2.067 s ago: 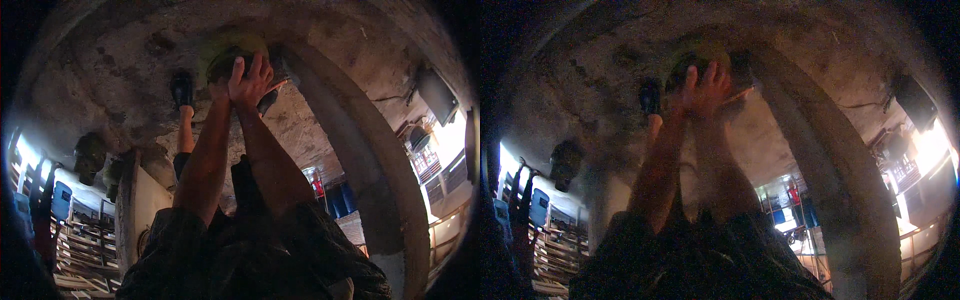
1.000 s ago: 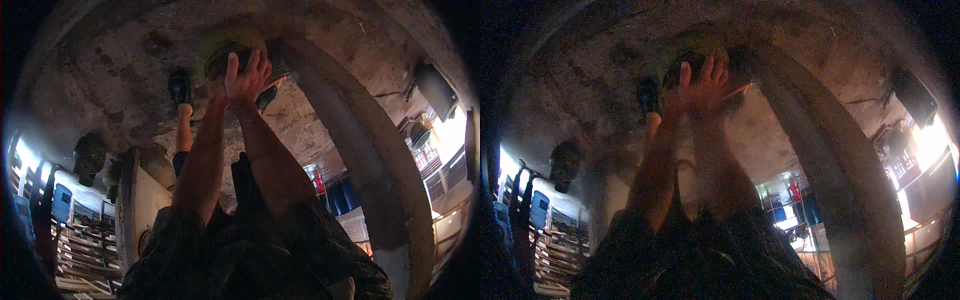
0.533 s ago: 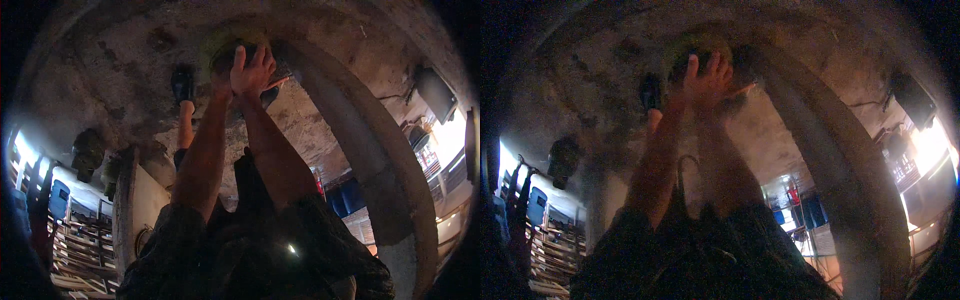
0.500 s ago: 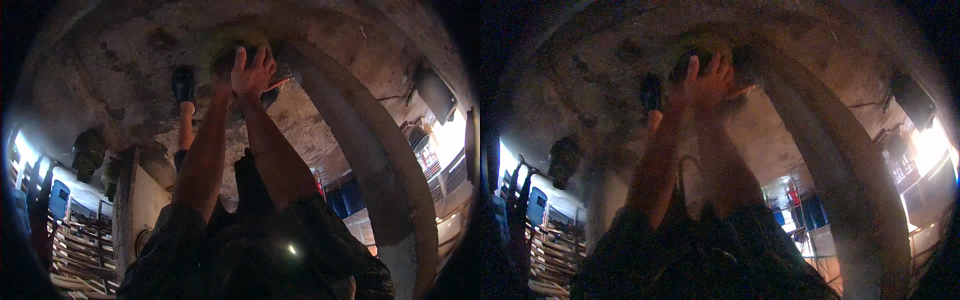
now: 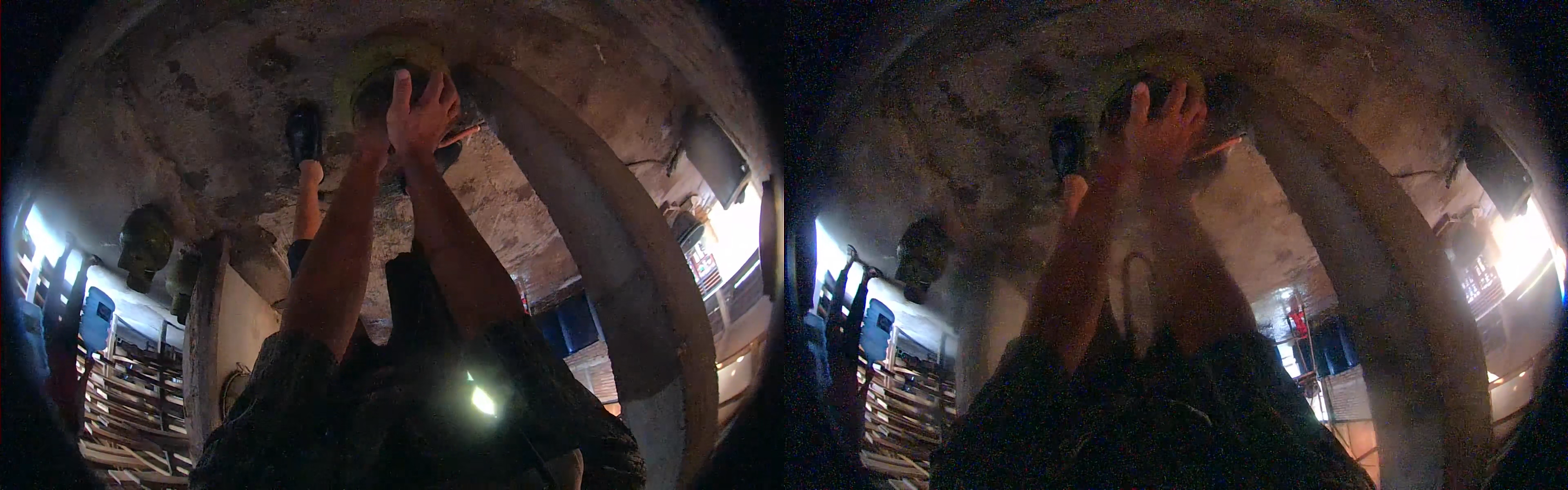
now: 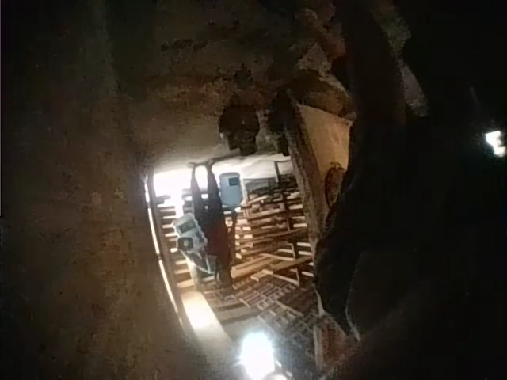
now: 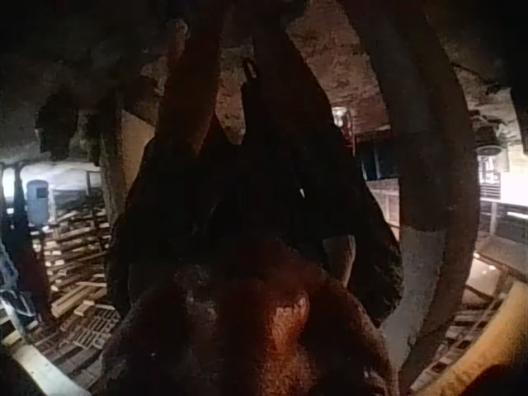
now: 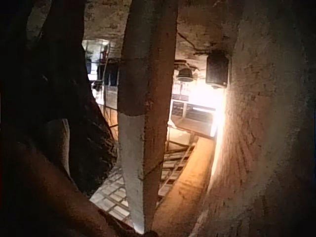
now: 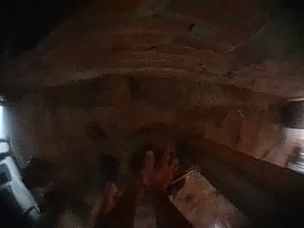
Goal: The person removes a regulator from a gas cylinder, uses a knife to scrape around the valve opening, and then attaches a regulator to the cylinder.
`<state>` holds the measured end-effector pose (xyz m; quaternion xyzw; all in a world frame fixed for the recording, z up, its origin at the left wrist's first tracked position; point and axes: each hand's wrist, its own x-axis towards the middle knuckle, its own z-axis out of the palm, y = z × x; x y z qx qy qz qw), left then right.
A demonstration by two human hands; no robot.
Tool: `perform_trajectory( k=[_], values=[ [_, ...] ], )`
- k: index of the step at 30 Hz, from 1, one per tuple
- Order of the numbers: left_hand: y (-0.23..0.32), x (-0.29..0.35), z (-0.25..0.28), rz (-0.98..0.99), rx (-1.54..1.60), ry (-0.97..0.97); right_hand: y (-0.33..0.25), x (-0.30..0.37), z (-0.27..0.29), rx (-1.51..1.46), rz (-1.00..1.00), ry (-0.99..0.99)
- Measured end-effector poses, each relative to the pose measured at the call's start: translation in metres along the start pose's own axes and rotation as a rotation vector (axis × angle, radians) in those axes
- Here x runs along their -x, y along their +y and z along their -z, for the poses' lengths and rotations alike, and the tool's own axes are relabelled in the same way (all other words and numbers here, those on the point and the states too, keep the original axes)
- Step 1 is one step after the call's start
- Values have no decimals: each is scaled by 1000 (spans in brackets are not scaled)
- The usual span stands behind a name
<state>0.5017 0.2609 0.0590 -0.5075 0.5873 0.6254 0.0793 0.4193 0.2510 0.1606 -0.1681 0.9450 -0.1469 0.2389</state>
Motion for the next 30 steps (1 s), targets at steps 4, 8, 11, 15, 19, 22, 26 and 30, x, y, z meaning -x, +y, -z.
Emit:
perform_trajectory(
  k=[4, 8, 11, 15, 19, 22, 26, 30],
  values=[
    [-6, 5, -3, 31, 23, -11, 2, -2, 4, -81, -55, -41],
    [-7, 7, -4, 58, 71, -16, 1, -4, 2, -60, -1, -24],
    [-1, 15, 6, 105, 165, -23, 2, 8, -8, -43, 25, 97],
    [40, 30, 29, 333, 597, -138, 9, -1, 6, -131, 39, 80],
    [61, 66, 67, 409, 470, 16, 15, -2, 8, -74, 54, 63],
    [37, 60, 64, 249, 123, 252, 25, -14, 5, -94, 63, 88],
    [-74, 25, 71, 477, -5, -279, -16, 8, -2, -162, 26, 2],
    [-84, 49, 21, 257, 181, -236, 10, -3, 1, 25, 18, 19]
  ],
)
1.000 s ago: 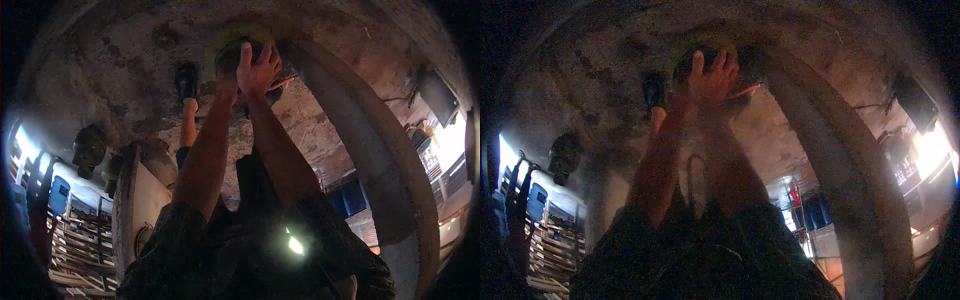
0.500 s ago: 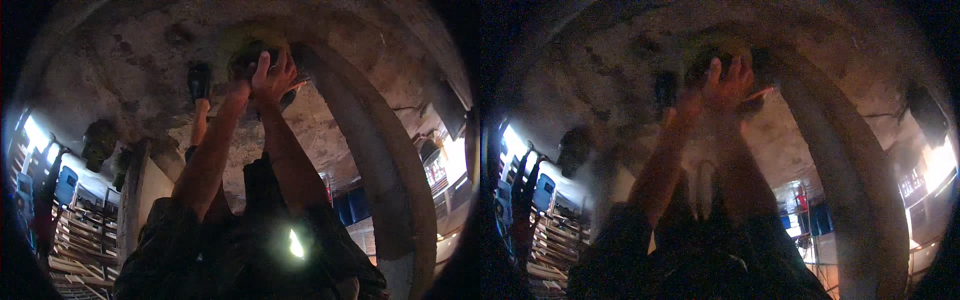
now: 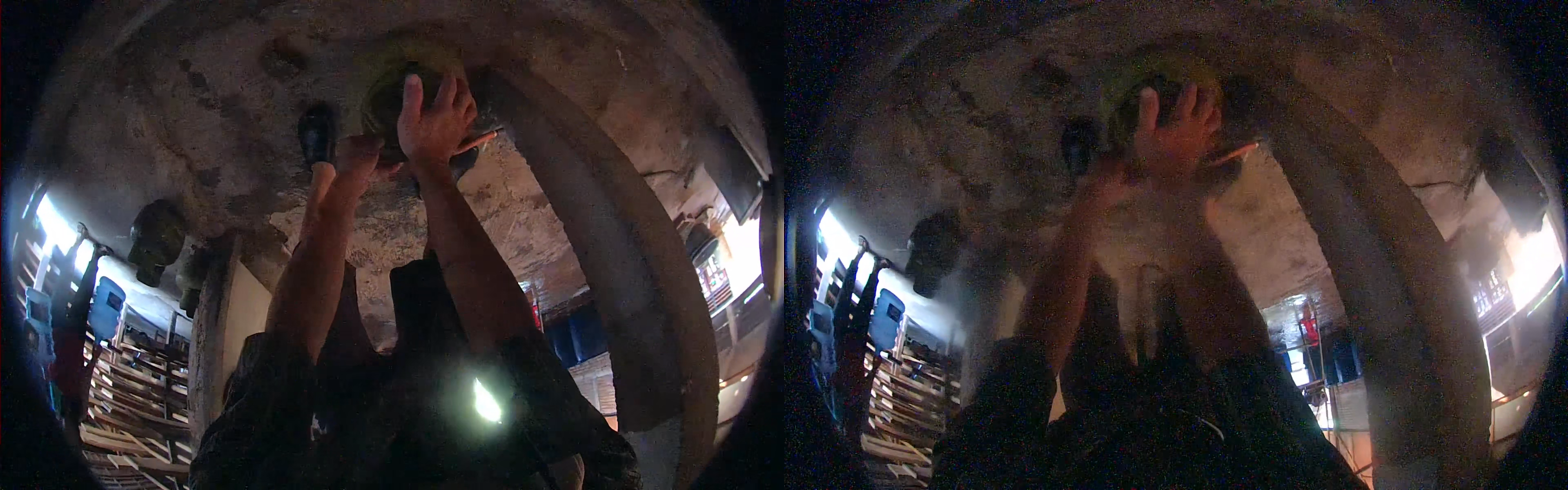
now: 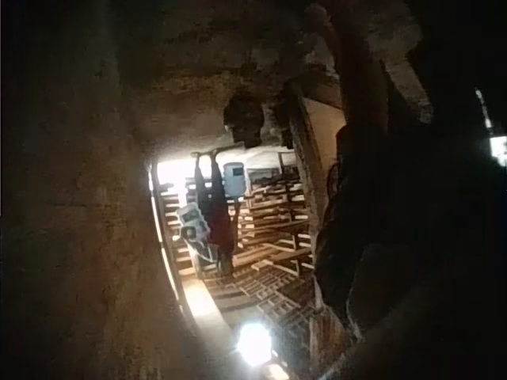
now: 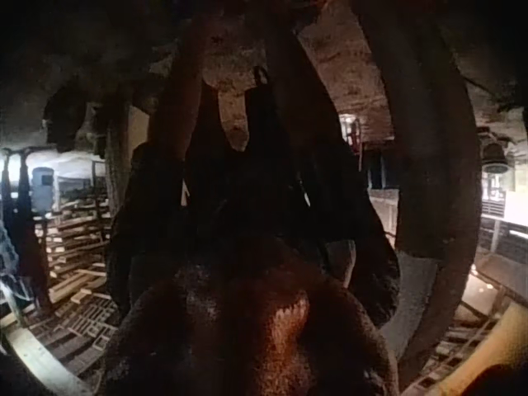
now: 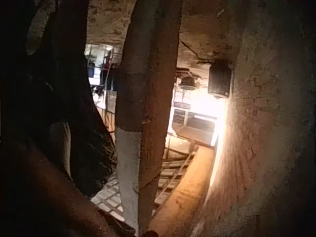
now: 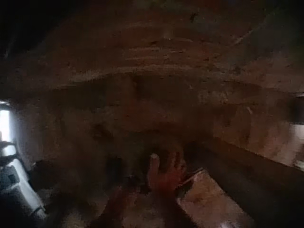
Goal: The person removes a regulator from a gas cylinder, uses a knife to scrape around the valve opening, and then attaches a regulator to the cylinder.
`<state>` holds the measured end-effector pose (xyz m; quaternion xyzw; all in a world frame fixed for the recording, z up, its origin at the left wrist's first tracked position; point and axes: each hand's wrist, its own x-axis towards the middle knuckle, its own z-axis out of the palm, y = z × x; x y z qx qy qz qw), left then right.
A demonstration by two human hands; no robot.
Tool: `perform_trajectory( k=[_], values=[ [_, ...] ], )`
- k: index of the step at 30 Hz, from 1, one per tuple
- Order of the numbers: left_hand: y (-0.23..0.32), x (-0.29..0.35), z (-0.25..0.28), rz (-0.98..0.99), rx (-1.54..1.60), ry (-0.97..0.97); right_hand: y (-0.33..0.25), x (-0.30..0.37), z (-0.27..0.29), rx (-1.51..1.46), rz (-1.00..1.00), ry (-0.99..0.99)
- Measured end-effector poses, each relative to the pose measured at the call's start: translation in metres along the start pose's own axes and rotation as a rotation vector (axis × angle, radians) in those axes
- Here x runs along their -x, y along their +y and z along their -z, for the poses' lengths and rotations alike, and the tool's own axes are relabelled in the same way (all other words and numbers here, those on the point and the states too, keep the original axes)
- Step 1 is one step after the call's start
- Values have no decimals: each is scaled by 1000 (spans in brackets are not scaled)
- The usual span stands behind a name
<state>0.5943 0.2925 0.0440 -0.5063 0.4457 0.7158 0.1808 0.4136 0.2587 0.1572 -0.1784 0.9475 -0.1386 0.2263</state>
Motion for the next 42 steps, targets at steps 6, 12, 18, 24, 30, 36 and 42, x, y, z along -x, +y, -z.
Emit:
perform_trajectory(
  k=[6, 12, 18, 24, 30, 36, 42],
  values=[
    [7, 22, -57, 147, 942, -36, 13, -1, 5, 45, 231, 110],
    [5, 34, -140, 87, 1472, 54, 11, -10, 15, 56, 724, -91],
    [3, 25, -151, 62, 1518, 9, 5, -5, 10, -37, 782, -79],
    [32, 40, -103, 339, 1008, -48, 23, -9, 15, 99, 763, -28],
    [26, 60, -26, -22, 631, 284, 4, -3, 5, 17, 810, -84],
    [63, 64, -13, -313, -917, 612, 7, -3, 6, 26, 831, 31],
    [95, 48, -26, -558, -843, 766, 15, -6, 3, 14, 813, 25]
  ],
)
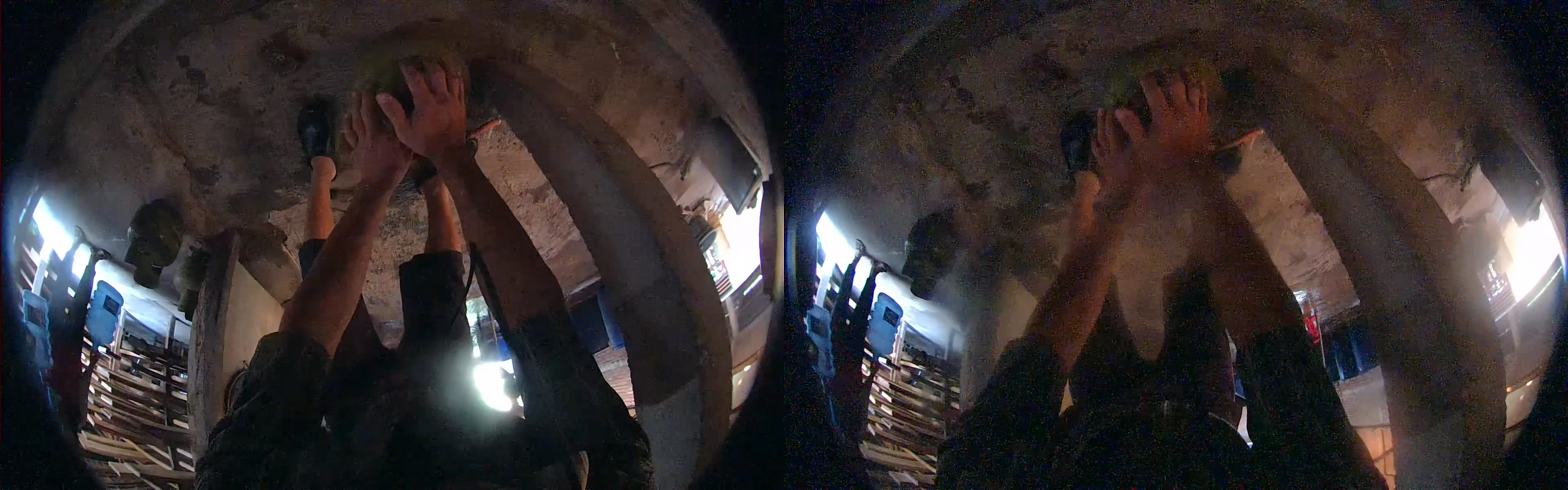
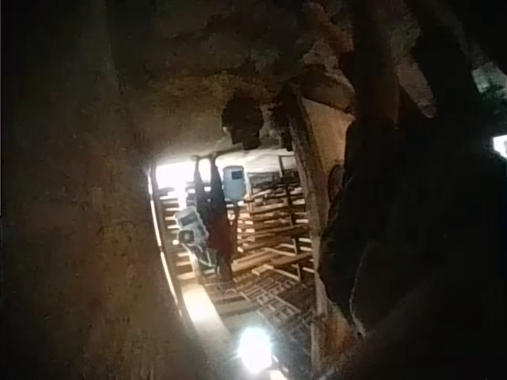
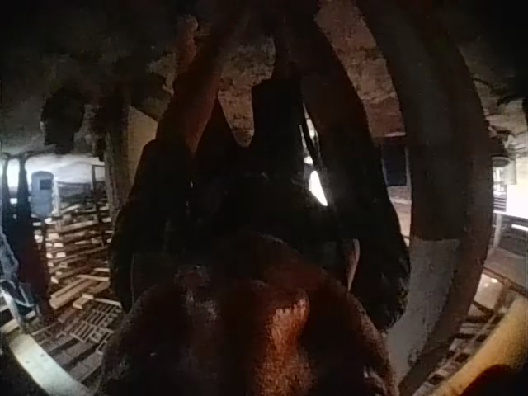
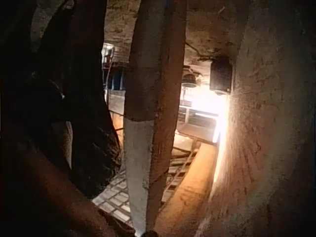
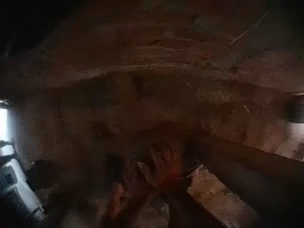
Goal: The person removes a regulator from a gas cylinder, uses a knife to scrape around the valve opening, and then attaches a regulator to the cylinder.
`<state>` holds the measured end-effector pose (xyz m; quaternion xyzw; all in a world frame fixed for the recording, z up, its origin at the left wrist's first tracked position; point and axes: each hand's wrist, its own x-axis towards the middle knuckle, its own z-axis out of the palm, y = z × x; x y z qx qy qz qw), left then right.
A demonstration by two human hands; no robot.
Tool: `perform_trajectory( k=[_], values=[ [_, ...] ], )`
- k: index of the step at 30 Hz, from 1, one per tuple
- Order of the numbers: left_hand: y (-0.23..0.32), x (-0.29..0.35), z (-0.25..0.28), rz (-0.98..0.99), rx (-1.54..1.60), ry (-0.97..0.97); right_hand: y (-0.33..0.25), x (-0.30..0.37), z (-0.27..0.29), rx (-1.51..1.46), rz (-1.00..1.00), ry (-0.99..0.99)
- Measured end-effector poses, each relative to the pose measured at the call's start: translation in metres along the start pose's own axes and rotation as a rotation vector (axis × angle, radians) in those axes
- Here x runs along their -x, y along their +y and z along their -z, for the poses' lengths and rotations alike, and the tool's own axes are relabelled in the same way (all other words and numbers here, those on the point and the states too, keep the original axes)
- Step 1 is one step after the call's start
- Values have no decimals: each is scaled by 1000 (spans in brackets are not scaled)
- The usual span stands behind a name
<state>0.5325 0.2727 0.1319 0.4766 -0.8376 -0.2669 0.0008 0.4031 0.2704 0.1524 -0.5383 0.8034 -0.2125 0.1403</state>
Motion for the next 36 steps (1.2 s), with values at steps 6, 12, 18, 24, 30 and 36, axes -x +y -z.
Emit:
perform_trajectory(
  k=[6, 12, 18, 24, 30, 36],
  values=[
    [8, -2, 4, 140, 246, -82, 0, -4, 6, -64, -2, 64],
    [2, -4, 7, 79, 73, -122, 10, 17, 58, -367, -263, 99],
    [-2, -14, -5, -224, 86, 80, 42, 86, 57, -301, -452, -237],
    [-8, -40, -6, -352, -145, 64, 55, 78, 40, -193, -589, -540],
    [-12, -36, 22, -440, 60, -239, 68, 65, 37, -154, -221, -701],
    [-38, -42, 3, -521, 195, -213, 52, 77, 21, 106, -124, -481]
  ],
)
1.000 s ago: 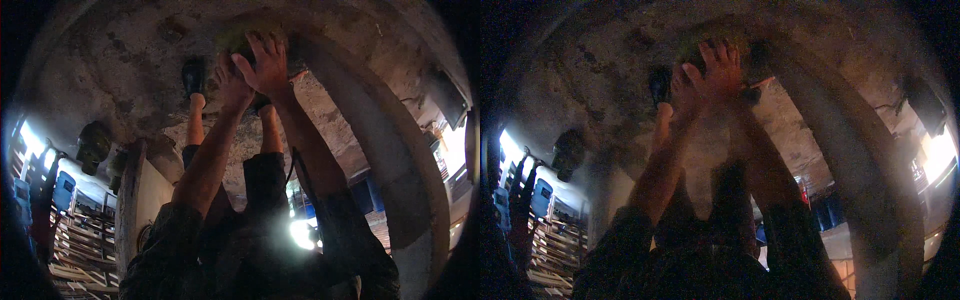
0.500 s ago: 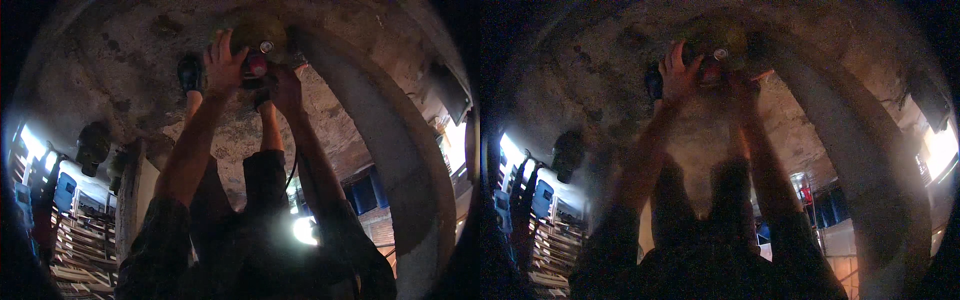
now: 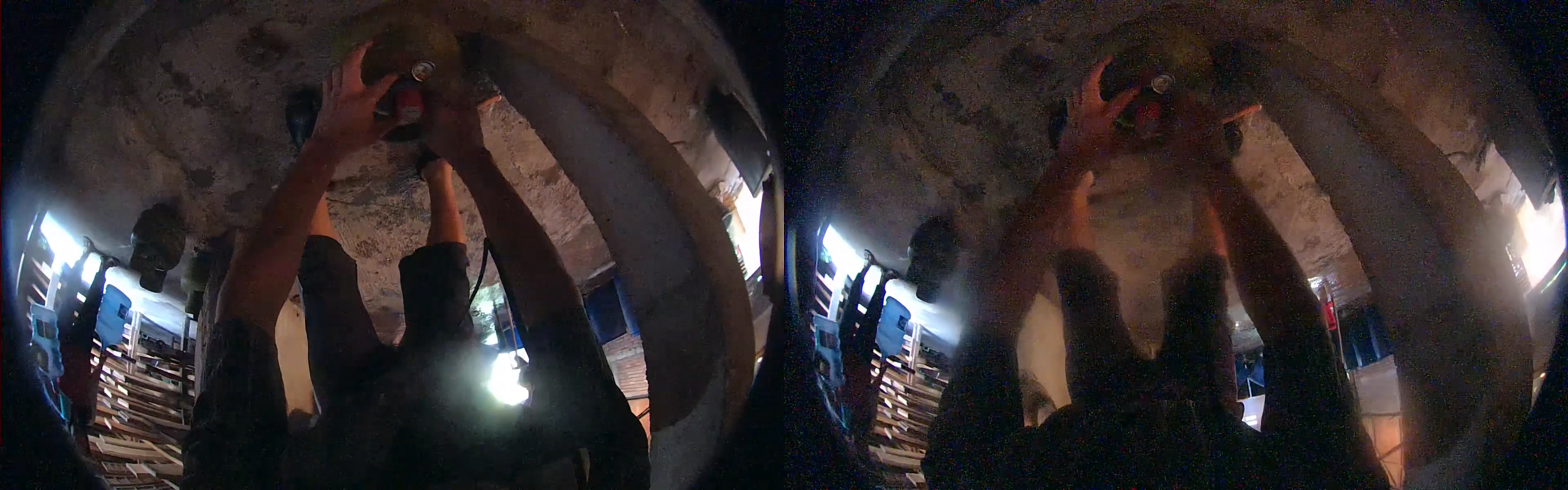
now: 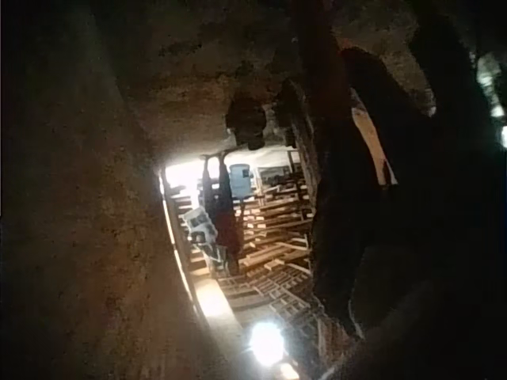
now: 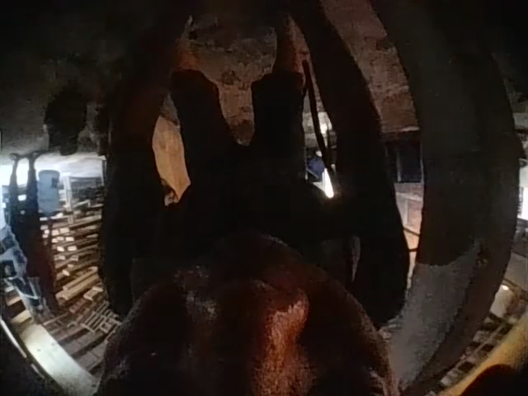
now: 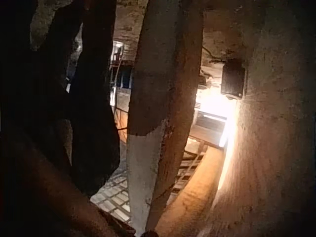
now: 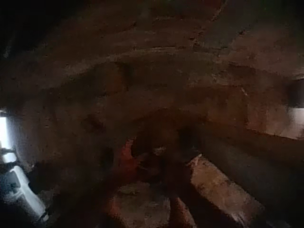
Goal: The person removes a regulator from a gas cylinder, uses a knife to scrape around the valve opening, and then attaches a regulator to the cylinder.
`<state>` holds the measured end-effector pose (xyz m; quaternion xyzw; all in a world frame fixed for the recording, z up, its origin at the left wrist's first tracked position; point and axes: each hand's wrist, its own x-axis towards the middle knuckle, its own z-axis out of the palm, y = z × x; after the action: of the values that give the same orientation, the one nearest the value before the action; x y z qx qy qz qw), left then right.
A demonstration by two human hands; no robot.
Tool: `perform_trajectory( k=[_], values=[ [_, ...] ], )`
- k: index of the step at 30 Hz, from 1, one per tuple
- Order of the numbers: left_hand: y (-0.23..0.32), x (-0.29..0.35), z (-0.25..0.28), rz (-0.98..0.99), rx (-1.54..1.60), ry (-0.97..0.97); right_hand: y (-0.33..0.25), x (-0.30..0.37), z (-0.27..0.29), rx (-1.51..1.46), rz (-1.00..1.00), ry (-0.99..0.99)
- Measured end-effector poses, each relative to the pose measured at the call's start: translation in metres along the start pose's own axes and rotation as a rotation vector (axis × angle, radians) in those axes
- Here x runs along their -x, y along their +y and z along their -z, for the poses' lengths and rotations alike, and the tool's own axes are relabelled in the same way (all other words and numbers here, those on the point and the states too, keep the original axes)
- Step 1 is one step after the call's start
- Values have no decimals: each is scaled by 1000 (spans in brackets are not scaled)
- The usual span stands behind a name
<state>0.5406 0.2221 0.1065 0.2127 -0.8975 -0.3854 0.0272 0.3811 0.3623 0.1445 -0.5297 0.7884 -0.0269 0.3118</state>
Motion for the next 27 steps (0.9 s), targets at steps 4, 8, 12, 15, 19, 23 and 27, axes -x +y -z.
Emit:
perform_trajectory(
  k=[4, 8, 12, 15, 19, 23, 27],
  values=[
    [56, -16, 7, 62, -73, 17, 15, 12, 4, -47, -5, 35],
    [50, -5, 9, 5, -157, 34, -11, 9, 15, 6, -85, -53],
    [43, 2, 1, 17, -79, 103, -2, 3, 14, -91, 20, 108],
    [67, -13, -17, 45, 36, 155, 59, 6, 46, -221, 15, -116],
    [30, 11, -23, 13, -43, 247, -36, -76, 108, -233, -3, 80],
    [50, 3, -11, 332, 334, 261, -146, -185, 76, -78, 335, 10],
    [57, 3, -31, 530, 692, 485, -170, -273, -79, 154, 399, -293]
  ],
)
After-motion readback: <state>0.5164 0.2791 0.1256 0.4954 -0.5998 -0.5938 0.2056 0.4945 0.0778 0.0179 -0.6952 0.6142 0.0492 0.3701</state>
